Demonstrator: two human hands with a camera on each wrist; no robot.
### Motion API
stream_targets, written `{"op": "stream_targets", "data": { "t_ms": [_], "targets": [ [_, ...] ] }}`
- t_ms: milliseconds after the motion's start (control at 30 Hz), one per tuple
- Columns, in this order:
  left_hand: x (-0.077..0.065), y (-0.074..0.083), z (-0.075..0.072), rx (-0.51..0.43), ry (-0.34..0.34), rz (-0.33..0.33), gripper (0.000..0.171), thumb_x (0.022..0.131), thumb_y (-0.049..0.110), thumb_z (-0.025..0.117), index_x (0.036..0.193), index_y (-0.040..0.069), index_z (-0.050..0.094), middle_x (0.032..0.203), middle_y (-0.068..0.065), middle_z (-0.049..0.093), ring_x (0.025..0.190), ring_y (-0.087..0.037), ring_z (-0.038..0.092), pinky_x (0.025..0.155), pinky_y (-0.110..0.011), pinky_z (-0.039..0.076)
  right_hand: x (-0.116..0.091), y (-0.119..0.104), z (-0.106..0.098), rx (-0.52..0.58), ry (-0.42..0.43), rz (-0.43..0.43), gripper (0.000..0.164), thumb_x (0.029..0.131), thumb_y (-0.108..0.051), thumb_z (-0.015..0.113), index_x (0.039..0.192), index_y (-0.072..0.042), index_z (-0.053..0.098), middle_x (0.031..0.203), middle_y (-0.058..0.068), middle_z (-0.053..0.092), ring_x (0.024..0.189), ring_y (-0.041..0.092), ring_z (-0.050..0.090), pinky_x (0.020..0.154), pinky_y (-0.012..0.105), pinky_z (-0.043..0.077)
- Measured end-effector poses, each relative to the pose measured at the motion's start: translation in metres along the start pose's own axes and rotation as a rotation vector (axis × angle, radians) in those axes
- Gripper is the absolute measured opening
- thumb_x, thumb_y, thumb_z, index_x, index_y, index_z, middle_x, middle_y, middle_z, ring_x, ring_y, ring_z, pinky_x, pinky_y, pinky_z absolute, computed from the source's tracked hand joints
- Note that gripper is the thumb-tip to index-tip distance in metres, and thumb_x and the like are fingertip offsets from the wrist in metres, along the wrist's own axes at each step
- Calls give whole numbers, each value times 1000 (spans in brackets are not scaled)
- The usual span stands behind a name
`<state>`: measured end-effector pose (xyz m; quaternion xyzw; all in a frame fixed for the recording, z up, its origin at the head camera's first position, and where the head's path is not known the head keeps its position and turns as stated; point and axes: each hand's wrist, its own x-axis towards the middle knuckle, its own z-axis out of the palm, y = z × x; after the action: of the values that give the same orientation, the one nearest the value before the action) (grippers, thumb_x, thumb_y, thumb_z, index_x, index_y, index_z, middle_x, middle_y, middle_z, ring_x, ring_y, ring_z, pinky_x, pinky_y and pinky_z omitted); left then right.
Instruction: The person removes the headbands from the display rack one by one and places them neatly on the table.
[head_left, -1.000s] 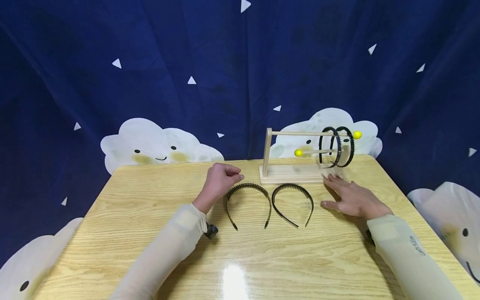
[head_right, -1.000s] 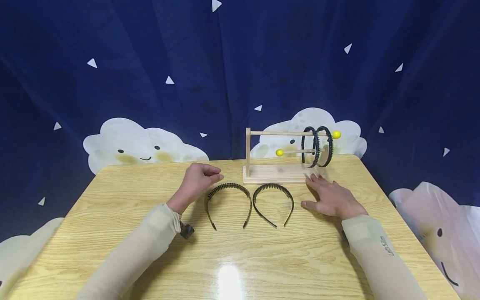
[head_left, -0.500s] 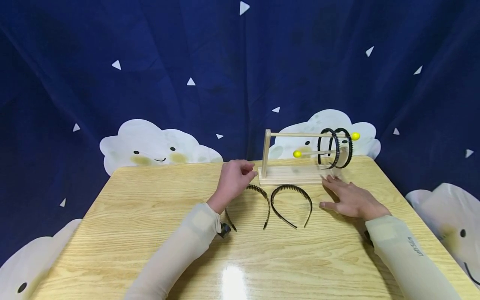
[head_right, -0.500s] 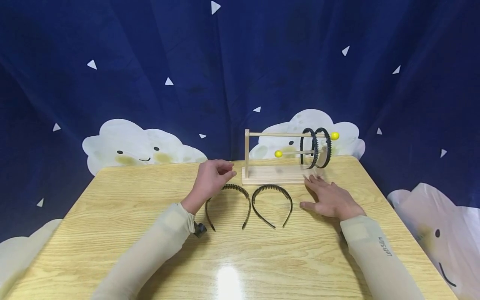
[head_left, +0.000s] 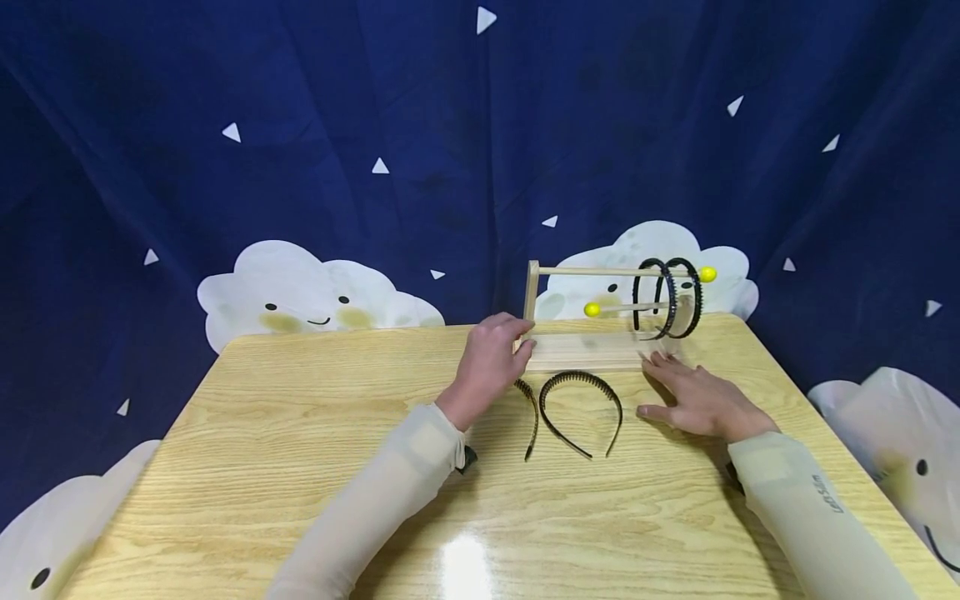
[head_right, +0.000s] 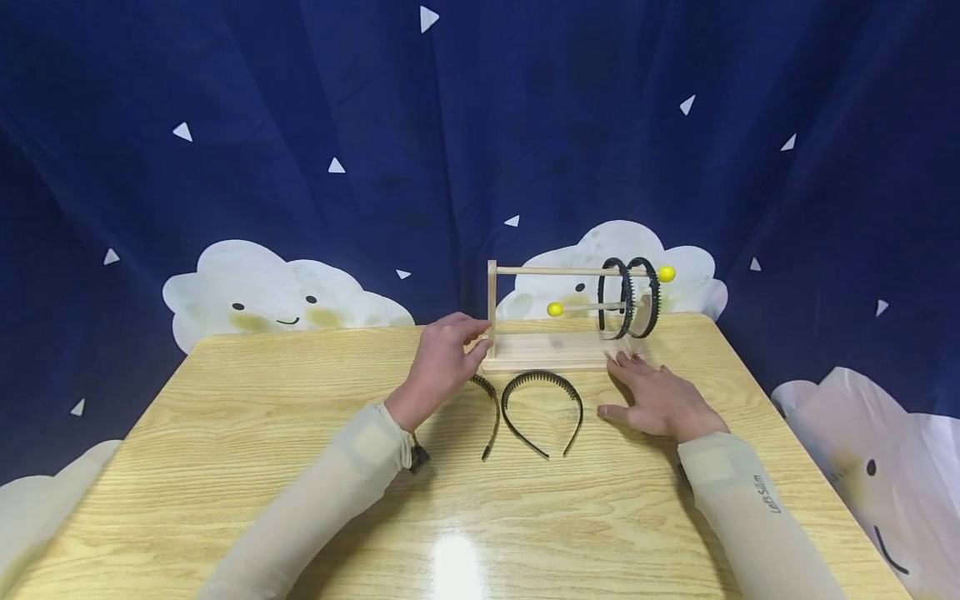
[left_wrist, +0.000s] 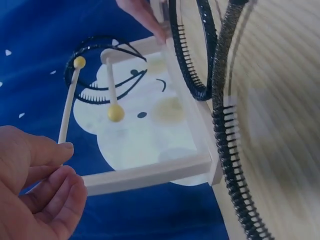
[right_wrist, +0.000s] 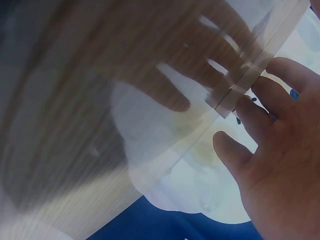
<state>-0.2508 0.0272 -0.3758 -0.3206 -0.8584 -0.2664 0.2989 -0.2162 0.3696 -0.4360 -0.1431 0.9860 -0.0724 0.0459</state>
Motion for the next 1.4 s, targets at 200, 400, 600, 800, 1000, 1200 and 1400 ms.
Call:
{"op": "stream_targets", "data": {
  "t_ms": [200,400,600,800,1000,1200,1400],
  "targets": [
    [9,14,8,-62,-3,-11,19,84,6,79,103,2,78,90,-8,73,80,-19,68,73,-30,56,0,0,1,3,-2,4,97,90,-74,54,157,-7,33,161,22,25,147,44,22,111,70,22],
    [18,27,17,-158,-14,-42,18,85,7,80,102,3,79,90,-8,74,79,-18,68,71,-27,55,0,0,1,3,-4,7,96,90,-73,54,157,-7,33,161,22,25,146,44,22,111,69,22],
    [24,38,23,-220,-38,-91,21,86,12,81,105,5,79,94,-7,75,79,-16,70,74,-25,54,0,0,1,-2,-3,10,96,90,-73,54,157,-7,34,161,22,25,146,44,23,111,69,23],
    [28,45,27,-287,-65,-134,19,86,12,80,104,5,79,97,-6,76,82,-15,71,77,-24,54,1,0,1,2,-11,17,96,90,-74,54,157,-7,34,161,22,25,146,44,22,111,69,23],
    [34,52,33,-311,-90,-170,20,87,15,80,105,6,79,97,-4,76,83,-12,70,75,-16,51,1,0,-1,0,2,4,95,90,-72,54,156,-6,36,160,23,27,146,44,24,111,70,23],
    [39,61,37,-337,-113,-214,23,88,18,81,108,8,79,98,-1,76,81,-7,69,71,-12,49,0,0,-1,5,4,2,94,91,-71,55,156,-6,35,160,23,26,146,44,23,110,70,23],
    [43,68,42,-389,-134,-247,23,89,18,80,110,8,78,99,-2,76,80,-4,68,69,-11,49,0,1,-1,3,11,-5,94,91,-71,54,156,-5,36,160,23,27,146,44,23,110,70,24]
  ]
}}
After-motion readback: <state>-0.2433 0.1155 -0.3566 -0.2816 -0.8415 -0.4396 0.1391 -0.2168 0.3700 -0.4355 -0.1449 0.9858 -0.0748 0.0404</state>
